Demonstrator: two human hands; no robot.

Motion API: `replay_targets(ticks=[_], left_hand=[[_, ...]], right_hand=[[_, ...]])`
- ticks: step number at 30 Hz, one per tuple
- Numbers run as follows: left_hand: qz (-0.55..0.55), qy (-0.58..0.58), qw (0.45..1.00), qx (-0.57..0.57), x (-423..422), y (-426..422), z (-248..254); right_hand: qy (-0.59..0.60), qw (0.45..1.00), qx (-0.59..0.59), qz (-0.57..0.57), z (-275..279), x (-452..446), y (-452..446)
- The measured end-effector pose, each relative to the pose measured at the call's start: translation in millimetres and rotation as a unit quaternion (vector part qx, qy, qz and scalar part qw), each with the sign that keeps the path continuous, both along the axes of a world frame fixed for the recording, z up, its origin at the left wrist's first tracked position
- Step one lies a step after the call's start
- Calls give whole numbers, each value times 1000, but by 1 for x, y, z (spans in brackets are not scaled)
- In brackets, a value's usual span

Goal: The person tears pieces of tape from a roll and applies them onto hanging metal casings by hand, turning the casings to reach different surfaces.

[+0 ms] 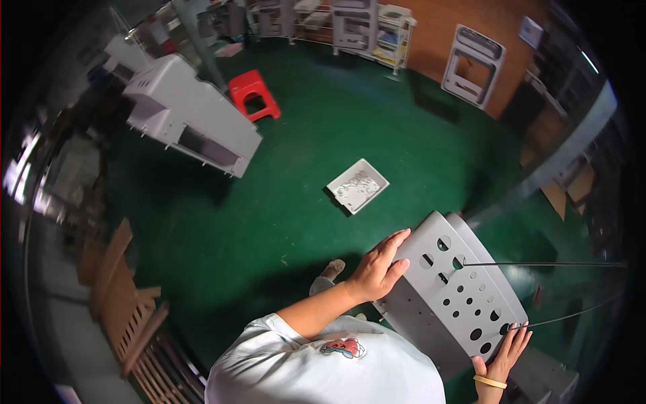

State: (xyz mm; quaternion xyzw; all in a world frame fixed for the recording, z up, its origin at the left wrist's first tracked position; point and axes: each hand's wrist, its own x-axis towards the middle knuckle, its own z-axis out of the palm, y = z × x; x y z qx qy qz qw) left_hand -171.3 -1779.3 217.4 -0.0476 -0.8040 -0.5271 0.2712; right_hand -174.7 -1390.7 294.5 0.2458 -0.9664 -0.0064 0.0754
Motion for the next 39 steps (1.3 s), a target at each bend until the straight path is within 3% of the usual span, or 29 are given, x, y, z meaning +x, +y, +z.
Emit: replay_targets(ticks=[4, 5, 8, 12, 14, 20, 30, 32, 38, 39], left_hand=[[-114, 23, 993, 12, -48, -28, 0], [-142, 24, 985, 93, -61, -30, -5], [-215, 9, 975, 48, -88, -56, -10], [-287, -43, 953, 85, -122, -51, -29], [-313, -25, 949, 34, -136, -46, -44], [-378, -89, 912, 130, -161, -39, -84], [-450, -126, 862, 196, -172, -31, -94], [-473, -128, 848, 202, -176, -27, -94], [-517, -125, 819, 216, -176, -8, -95], [-522, -127, 813, 224, -176, -5, -95]], right_hand=[[-35, 987, -51, -147, 15, 25, -43], [-45, 982, -24, -181, 17, 29, -52], [-42, 967, -48, -248, 11, 44, -73], [-67, 934, -85, -341, 12, 41, -83], [-55, 923, -82, -372, 3, 46, -86], [-60, 890, -58, -447, 6, 66, -97], [-84, 803, 25, -590, 28, 130, -117], [-77, 784, -14, -616, 32, 128, -121], [-73, 757, -36, -648, 33, 149, -112], [-69, 778, -18, -624, 31, 165, -100]])
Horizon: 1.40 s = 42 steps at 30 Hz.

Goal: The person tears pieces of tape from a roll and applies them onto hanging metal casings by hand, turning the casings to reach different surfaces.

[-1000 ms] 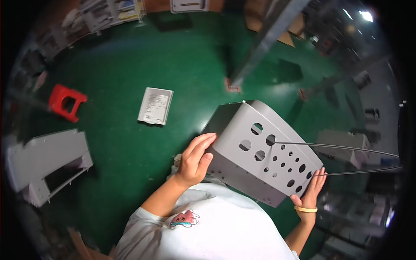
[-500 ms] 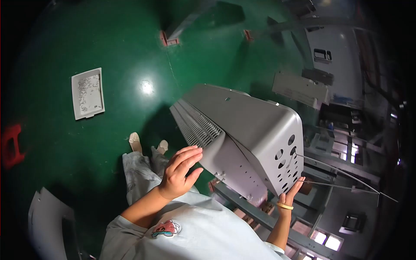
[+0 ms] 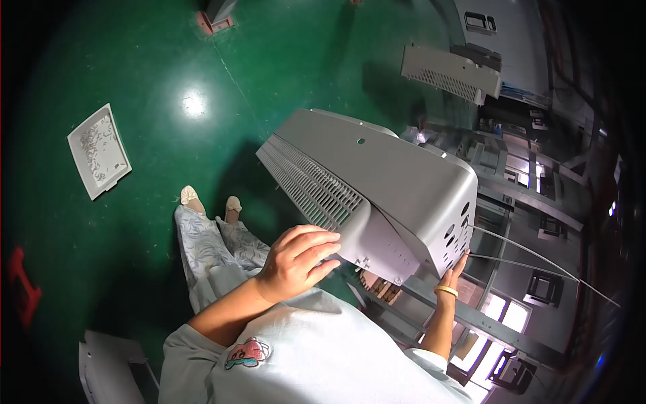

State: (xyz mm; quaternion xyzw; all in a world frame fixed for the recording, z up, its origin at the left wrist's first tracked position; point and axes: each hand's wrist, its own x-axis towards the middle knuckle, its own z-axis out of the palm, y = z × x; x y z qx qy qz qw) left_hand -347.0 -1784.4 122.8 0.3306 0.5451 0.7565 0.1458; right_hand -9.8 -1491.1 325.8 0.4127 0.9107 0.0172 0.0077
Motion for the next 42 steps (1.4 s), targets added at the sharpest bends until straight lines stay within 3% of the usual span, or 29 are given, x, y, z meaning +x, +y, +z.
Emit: replay_targets(ticks=[9, 21, 23, 24, 26, 27, 28, 31, 33, 35, 38, 42], left_hand=[[-43, 24, 999, 13, -10, 21, -4], [2, 24, 1000, -1, -21, 35, 1], [19, 23, 999, -15, -22, 38, 8], [27, 18, 999, -11, -23, 40, 9], [52, 9, 999, -12, -23, 45, 10], [61, 4, 998, -13, -24, 48, 11], [68, -12, 998, -2, -24, 52, 11], [82, -42, 996, 12, -24, 68, 14], [95, -38, 995, 6, -26, 76, 16], [108, -35, 993, 7, -24, 84, 13], [108, -36, 993, -7, -24, 89, 10], [105, 19, 993, 57, -32, 72, 19]], right_hand=[[30, 999, -36, 11, -4, -16, 11], [77, 994, -82, 10, -15, -29, 63], [207, 964, -154, -69, -23, -40, 58], [358, 892, -194, -197, -31, -50, 30], [483, 721, -128, -480, -44, -64, -5], [499, 687, -221, -480, -50, -41, -21], [491, 708, -169, -479, -57, -89, -63], [380, 858, -296, -176, -59, -166, -114], [383, 827, -408, -54, -52, -218, -128], [362, 810, -461, -21, -49, -259, -138], [360, 746, -551, -104, -58, -286, -141], [452, 609, -625, -185, -64, -295, -132]])
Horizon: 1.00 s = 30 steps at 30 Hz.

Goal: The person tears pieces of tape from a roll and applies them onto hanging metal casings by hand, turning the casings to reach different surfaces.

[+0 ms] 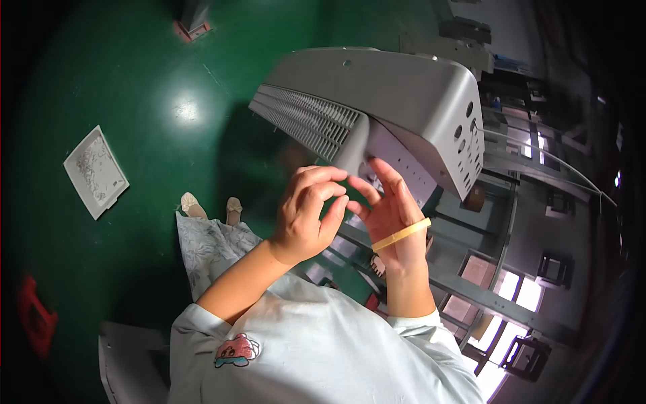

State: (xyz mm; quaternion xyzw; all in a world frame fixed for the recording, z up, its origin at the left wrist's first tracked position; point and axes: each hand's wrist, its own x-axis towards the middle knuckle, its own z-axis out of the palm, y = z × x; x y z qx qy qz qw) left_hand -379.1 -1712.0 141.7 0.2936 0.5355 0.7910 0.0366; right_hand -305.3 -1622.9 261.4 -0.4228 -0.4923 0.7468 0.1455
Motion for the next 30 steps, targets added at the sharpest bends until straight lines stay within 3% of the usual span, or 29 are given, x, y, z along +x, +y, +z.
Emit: replay_targets(ticks=[5, 10, 15, 17, 19, 21, 24, 30], left_hand=[[-84, 57, 991, 87, 9, -6, 28], [-115, 88, 983, 110, 13, 0, 50], [-97, 78, 991, 58, 20, -2, 59], [-117, 52, 991, 29, 23, -8, 60], [-124, 49, 991, 29, 25, -11, 61], [-130, 18, 990, 46, 33, -11, 59], [-135, 42, 989, 39, 40, -13, 55], [-195, 43, 980, 22, 55, -22, 44]], right_hand=[[31, 995, -63, -74, 4, -4, 9], [49, 996, -70, -37, 4, -1, 2], [74, 988, -118, -69, -3, 12, -7], [30, 998, -50, 32, -3, 26, -7], [-19, 997, 57, 48, 1, 34, -14], [-66, 993, 72, 63, 5, 44, -15], [-19, 999, -34, 35, 0, 56, -14], [14, 993, -120, -15, -9, 78, -22]])
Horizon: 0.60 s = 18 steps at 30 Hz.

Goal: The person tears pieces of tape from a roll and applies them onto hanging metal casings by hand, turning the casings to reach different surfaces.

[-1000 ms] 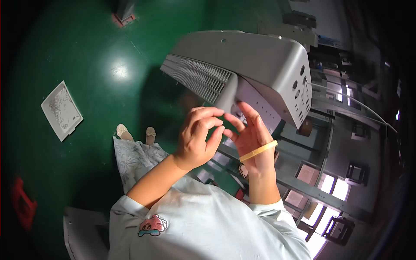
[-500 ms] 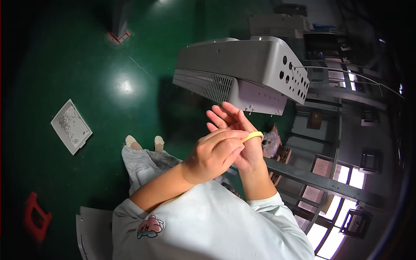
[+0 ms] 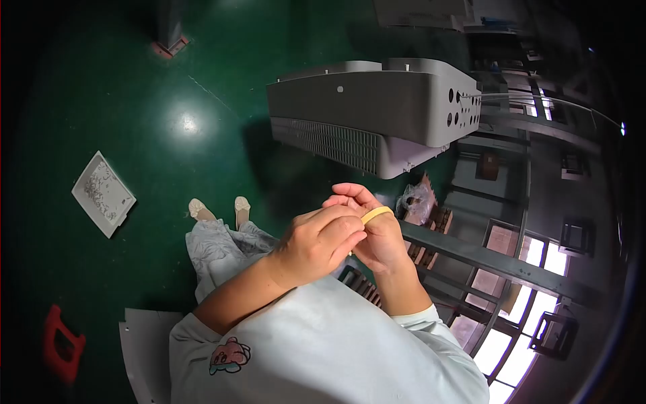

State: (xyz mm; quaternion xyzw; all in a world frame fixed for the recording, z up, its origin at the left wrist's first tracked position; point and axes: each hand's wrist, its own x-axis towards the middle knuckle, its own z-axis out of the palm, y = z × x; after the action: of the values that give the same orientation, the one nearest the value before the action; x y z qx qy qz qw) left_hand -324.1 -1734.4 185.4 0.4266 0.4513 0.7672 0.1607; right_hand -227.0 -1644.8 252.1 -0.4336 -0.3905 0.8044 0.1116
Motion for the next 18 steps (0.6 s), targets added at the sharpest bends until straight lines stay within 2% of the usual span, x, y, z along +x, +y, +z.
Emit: replay_targets(ticks=[3, 5, 6, 11, 12, 15, 18], left_hand=[[-62, 24, 998, -13, -4, -1, -1], [-66, 37, 997, 2, -4, 1, 3], [-84, 32, 996, 4, -3, 2, 4], [-130, 83, 988, -10, 12, 2, 3], [-157, 67, 985, -13, 16, 0, 2], [-145, 58, 988, 14, 20, 7, 3], [-74, 42, 996, 22, 31, 16, 10]], right_hand=[[2, 997, -69, -30, 3, 12, -2], [-11, 995, -99, -20, 12, 15, -3], [-19, 997, -73, -17, 3, 22, -5], [-59, 992, -111, -15, 11, 34, 0], [-21, 989, -146, -27, 6, 45, 7], [-30, 991, -127, -41, 6, 54, 21], [-27, 997, -73, 2, 7, 56, 33]])
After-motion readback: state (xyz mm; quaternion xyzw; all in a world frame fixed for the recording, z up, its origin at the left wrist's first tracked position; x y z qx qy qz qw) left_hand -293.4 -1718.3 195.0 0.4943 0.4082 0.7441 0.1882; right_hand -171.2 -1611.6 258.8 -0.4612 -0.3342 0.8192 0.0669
